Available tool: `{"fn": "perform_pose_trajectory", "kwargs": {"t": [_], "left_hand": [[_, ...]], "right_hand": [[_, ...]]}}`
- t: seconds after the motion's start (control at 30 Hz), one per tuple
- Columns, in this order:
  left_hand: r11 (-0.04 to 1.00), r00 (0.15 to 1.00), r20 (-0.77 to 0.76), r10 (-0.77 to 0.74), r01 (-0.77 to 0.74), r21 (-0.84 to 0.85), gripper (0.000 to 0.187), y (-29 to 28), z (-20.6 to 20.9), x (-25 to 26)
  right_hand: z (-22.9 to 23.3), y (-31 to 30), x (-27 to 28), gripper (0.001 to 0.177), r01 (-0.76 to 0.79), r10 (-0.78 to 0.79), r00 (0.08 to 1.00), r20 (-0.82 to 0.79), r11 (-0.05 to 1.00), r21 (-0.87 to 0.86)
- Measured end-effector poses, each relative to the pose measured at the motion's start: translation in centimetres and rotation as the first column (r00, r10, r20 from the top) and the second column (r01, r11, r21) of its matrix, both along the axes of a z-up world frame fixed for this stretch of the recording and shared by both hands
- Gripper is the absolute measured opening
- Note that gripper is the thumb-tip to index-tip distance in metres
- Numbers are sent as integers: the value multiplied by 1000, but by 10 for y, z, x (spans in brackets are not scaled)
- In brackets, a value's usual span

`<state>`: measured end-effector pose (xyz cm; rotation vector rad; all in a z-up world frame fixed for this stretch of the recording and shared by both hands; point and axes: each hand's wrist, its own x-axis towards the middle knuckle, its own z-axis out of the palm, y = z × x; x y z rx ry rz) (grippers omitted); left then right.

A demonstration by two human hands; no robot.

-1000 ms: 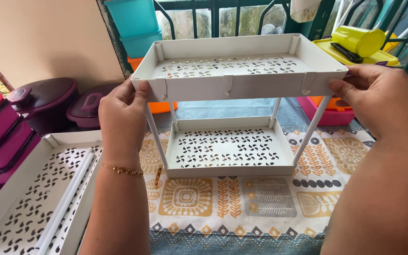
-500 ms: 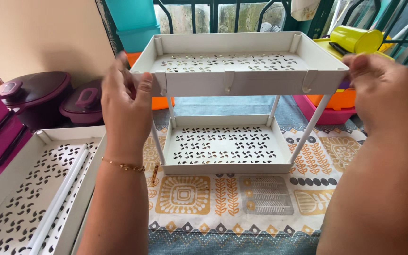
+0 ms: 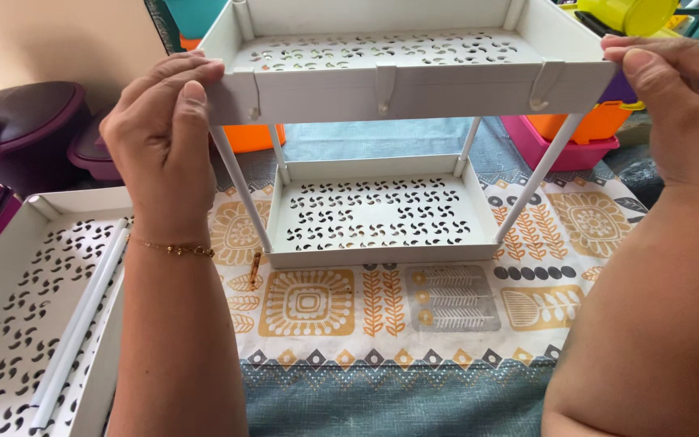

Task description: The person assembles a two-tier white plastic rack by inserting vertical support rods into corner sockets on perforated trays. They align and press each rod into place, then lift and reposition the trays to complete the structure.

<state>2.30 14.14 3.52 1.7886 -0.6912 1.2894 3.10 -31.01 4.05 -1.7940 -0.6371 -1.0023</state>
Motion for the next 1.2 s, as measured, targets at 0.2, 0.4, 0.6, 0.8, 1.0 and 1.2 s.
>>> {"fn": "perform_pose_trajectory", "kwargs": {"t": [0.2, 0.4, 0.6, 0.8, 1.0, 1.2], "left_hand": [[840, 870, 34, -492, 485, -245, 46, 13, -9, 12], [703, 787, -79, -612, 496, -509, 98, 21, -31, 52], [585, 573, -233, -786, 565, -582, 108, 10, -50, 67], [686, 743, -151, -652, 493, -536, 110, 23, -52, 78], [715, 671, -330, -664, 439, -544, 116, 4, -65, 82], [691, 765, -195, -614, 402, -600, 115, 31, -45, 73]], "right_hand": [[-16, -18, 23, 47, -376, 365, 926, 98, 872, 313], [-49, -22, 78, 87, -552, 577, 810, 106, 687, 473], [-72, -9, 108, 92, -736, 873, 273, 404, -81, 672], [-71, -30, 105, 92, -654, 743, 658, 126, 480, 585], [-86, -11, 124, 91, -595, 652, 758, 24, 676, 434], [-75, -43, 105, 102, -514, 617, 787, 14, 642, 569]]}}
